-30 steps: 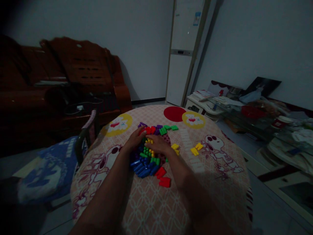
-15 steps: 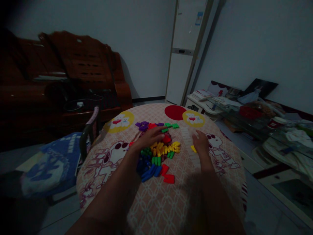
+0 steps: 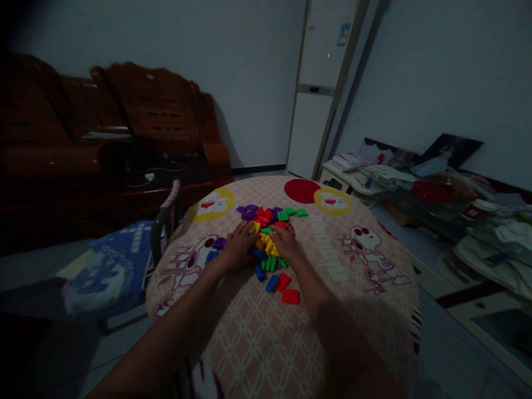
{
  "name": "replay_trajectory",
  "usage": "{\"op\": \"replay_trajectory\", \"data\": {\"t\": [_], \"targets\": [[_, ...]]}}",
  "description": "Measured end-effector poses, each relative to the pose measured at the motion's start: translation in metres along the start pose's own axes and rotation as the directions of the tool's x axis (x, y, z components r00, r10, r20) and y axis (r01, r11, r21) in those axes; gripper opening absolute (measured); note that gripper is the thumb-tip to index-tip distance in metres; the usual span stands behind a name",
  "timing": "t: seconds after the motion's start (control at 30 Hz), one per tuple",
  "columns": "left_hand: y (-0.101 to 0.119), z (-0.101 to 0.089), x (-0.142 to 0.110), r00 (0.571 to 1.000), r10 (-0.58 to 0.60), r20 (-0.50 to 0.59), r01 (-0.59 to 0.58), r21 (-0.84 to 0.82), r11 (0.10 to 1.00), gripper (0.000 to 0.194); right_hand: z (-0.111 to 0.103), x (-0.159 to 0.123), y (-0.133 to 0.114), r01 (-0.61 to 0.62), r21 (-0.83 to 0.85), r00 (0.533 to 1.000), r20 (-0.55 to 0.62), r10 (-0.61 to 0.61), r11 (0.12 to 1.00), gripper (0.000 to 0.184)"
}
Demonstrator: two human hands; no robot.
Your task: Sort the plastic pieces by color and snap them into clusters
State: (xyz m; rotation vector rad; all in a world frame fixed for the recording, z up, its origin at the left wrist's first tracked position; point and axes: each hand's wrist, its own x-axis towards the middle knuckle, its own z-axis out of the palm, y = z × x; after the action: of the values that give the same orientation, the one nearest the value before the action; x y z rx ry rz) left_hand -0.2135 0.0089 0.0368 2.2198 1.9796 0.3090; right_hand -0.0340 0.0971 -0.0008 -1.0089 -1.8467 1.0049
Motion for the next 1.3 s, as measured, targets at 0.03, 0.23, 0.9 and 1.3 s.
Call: {"op": "replay_trajectory", "data": {"t": [0.03, 0.23, 0.9, 1.3], "targets": [[-0.010, 0.000, 0.010, 0.998, -0.027, -0.050, 0.026, -0.029, 0.999, 0.065, 0.006, 0.003, -0.005, 0.025, 0.010, 0.999, 0.027, -0.026, 1.000, 0.040], [-0.064, -0.015, 0.047, 0.969, -0.089, -0.233, 0.025, -0.264, 0.964, 0.068, -0.014, 0.034, -0.011, 0.129, -0.049, 0.988, -0.083, -0.133, 0.990, 0.043], [-0.060, -0.009, -0.009, 0.972, -0.233, 0.035, 0.235, -0.170, 0.957, 0.101, -0.003, 0.101, -0.003, 0.045, -0.238, 0.931, 0.363, 0.046, 0.970, 0.030], [-0.038, -0.013, 0.061, 0.978, 0.035, -0.205, -0.120, -0.417, 0.901, 0.089, -0.038, 0.020, -0.047, -0.045, 0.244, 0.958, 0.286, -0.028, 0.969, 0.040]]}}
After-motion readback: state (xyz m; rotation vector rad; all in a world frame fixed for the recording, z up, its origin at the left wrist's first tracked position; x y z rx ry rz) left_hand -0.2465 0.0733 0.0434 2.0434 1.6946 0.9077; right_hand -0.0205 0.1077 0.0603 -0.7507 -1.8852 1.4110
